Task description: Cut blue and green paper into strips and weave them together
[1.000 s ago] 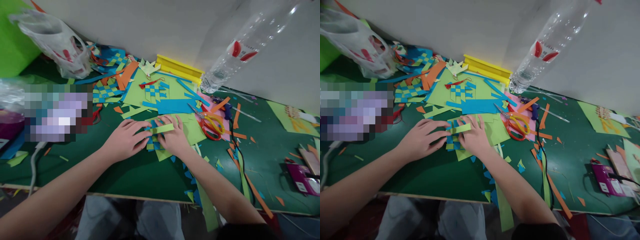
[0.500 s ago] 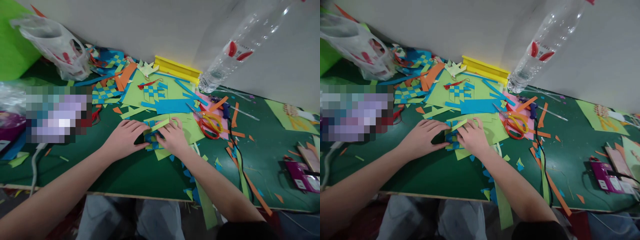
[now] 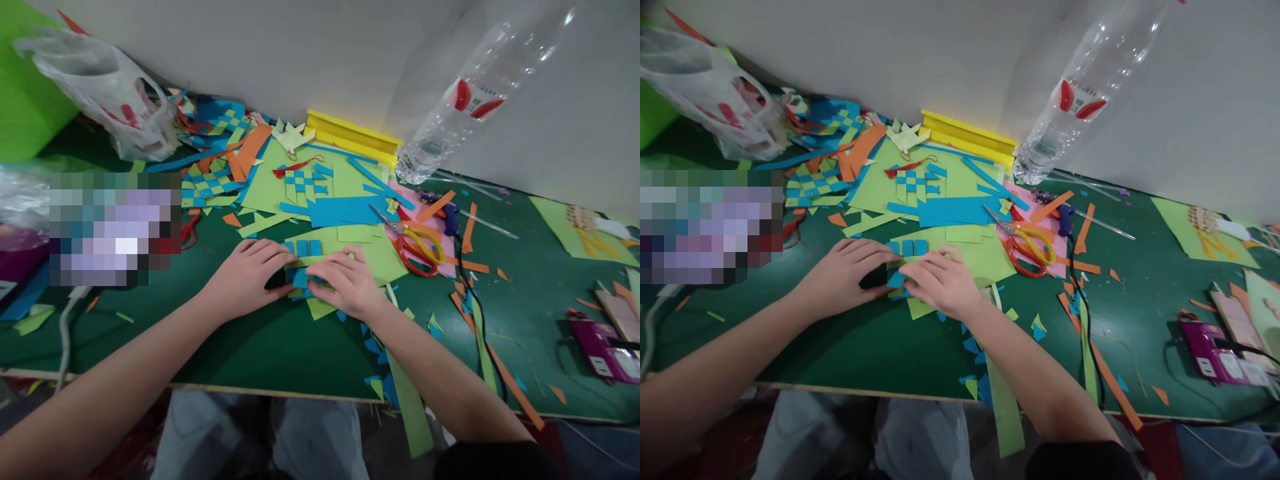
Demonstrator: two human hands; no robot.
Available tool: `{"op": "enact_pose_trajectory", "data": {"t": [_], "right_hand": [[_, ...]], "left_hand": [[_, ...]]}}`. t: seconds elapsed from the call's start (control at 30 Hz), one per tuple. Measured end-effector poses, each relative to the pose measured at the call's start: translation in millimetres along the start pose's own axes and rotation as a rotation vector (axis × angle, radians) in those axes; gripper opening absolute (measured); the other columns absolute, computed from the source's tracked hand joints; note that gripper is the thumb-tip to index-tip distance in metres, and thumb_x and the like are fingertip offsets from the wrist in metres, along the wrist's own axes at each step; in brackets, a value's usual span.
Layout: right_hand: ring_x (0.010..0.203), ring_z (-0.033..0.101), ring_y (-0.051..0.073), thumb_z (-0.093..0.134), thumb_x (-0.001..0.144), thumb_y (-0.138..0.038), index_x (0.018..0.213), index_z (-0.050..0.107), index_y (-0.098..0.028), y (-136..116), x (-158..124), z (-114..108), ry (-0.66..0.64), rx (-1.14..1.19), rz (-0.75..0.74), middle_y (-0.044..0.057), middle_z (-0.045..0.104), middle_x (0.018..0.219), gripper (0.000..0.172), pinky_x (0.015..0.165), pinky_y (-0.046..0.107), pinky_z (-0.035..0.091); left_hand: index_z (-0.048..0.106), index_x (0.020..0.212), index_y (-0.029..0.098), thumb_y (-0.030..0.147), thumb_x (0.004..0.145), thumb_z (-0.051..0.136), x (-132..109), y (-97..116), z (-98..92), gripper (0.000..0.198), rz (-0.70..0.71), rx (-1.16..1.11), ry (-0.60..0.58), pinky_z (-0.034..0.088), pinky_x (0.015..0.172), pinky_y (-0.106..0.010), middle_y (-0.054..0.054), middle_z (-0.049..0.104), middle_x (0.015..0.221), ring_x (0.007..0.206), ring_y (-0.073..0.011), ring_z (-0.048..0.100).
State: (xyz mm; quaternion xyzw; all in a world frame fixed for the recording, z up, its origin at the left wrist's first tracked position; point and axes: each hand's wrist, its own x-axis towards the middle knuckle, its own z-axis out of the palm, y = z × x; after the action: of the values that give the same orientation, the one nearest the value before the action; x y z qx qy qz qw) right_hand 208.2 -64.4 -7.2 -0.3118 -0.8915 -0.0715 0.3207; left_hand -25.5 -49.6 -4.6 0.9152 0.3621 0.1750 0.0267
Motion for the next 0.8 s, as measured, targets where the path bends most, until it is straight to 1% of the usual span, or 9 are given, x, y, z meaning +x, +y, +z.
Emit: {"op": "enact_pose_trajectory", "data": {"t": [0.1,0.17,0.27,0.33,0.4,0.5,0.63,0.73,0.8], "right_hand": [[0.086,0.067,0.012,0.06,0.091,-0.018,0.108,0.059,-0.021,-1.0,0.1,-0.7,0.064,-0.014,-0.02,-0.002,0.077,0.091,0.017,0.089,0.032,0.035],[0.086,0.067,0.013,0.061,0.091,-0.019,0.113,0.057,-0.02,-0.8,-0.3,-0.4,0.122,-0.03,0.024,0.0,0.076,0.095,0.022,0.089,0.032,0.036],[0.077,0.065,0.014,0.058,0.094,-0.028,0.108,0.059,-0.021,0.9,-1.2,-0.7,0.162,-0.056,0.132,0.0,0.076,0.087,0.016,0.087,0.034,0.036],[0.072,0.063,0.014,0.054,0.096,-0.031,0.102,0.062,-0.022,2.6,-1.7,-1.5,0.115,-0.062,0.168,-0.001,0.074,0.08,0.014,0.086,0.036,0.035],[0.078,0.063,0.016,0.05,0.097,-0.032,0.1,0.065,-0.023,4.0,-1.6,-2.1,0.018,-0.06,0.181,0.001,0.074,0.084,0.018,0.09,0.038,0.034],[0.093,0.06,0.019,0.041,0.1,-0.034,0.116,0.064,-0.023,4.7,-0.1,-2.6,-0.147,-0.051,0.21,0.004,0.072,0.1,0.031,0.096,0.04,0.03],[0.095,0.055,0.021,0.028,0.103,-0.043,0.126,0.062,-0.025,3.8,1.7,-2.8,-0.303,-0.07,0.26,0.006,0.066,0.099,0.045,0.094,0.041,0.03],[0.095,0.053,0.022,0.028,0.102,-0.047,0.121,0.066,-0.025,3.3,1.8,-3.2,-0.334,-0.061,0.269,0.007,0.065,0.098,0.048,0.094,0.042,0.03],[0.092,0.055,0.022,0.028,0.103,-0.043,0.119,0.067,-0.022,3.9,1.6,-4.4,-0.264,-0.001,0.283,0.006,0.066,0.095,0.047,0.092,0.042,0.032]], "left_hand": [[0.062,0.111,0.02,0.038,0.091,0.058,0.1,-1.0,1.2,0.027,0.01,-0.001,-0.001,0.042,0.089,-0.04,-0.007,0.068,0.114,0.107,-0.0264,0.061],[0.063,0.109,0.021,0.04,0.092,0.057,0.2,-1.5,1.2,0.027,0.018,0.002,0.008,0.042,0.09,-0.041,-0.007,0.068,0.115,0.107,-0.0259,0.062],[0.064,0.113,0.02,0.043,0.091,0.059,0.0,-1.6,-1.4,0.032,0.007,0.013,0.053,0.043,0.089,-0.041,-0.008,0.067,0.116,0.107,-0.0264,0.062],[0.063,0.115,0.018,0.045,0.09,0.059,-0.4,-1.2,-4.4,0.037,-0.017,0.021,0.1,0.043,0.087,-0.041,-0.009,0.068,0.114,0.104,-0.0266,0.062],[0.064,0.115,0.017,0.047,0.089,0.06,-0.8,-0.8,-7.0,0.039,-0.029,0.029,0.126,0.044,0.086,-0.041,-0.01,0.068,0.112,0.102,-0.0267,0.063],[0.065,0.112,0.018,0.05,0.089,0.058,-1.3,-0.6,-8.0,0.04,-0.033,0.036,0.109,0.044,0.086,-0.041,-0.01,0.068,0.11,0.101,-0.027,0.063],[0.067,0.114,0.018,0.051,0.091,0.054,-1.3,-1.5,-4.3,0.042,-0.053,0.056,0.063,0.044,0.083,-0.042,-0.01,0.068,0.11,0.101,-0.0279,0.063],[0.07,0.111,0.019,0.05,0.093,0.051,-1.4,-2.9,-1.7,0.041,-0.05,0.084,0.023,0.043,0.081,-0.042,-0.009,0.068,0.107,0.099,-0.0279,0.062],[0.07,0.112,0.02,0.047,0.096,0.047,-1.7,-4.1,-1.6,0.039,-0.061,0.087,0.0,0.044,0.082,-0.043,-0.009,0.069,0.107,0.099,-0.0274,0.062]]}}
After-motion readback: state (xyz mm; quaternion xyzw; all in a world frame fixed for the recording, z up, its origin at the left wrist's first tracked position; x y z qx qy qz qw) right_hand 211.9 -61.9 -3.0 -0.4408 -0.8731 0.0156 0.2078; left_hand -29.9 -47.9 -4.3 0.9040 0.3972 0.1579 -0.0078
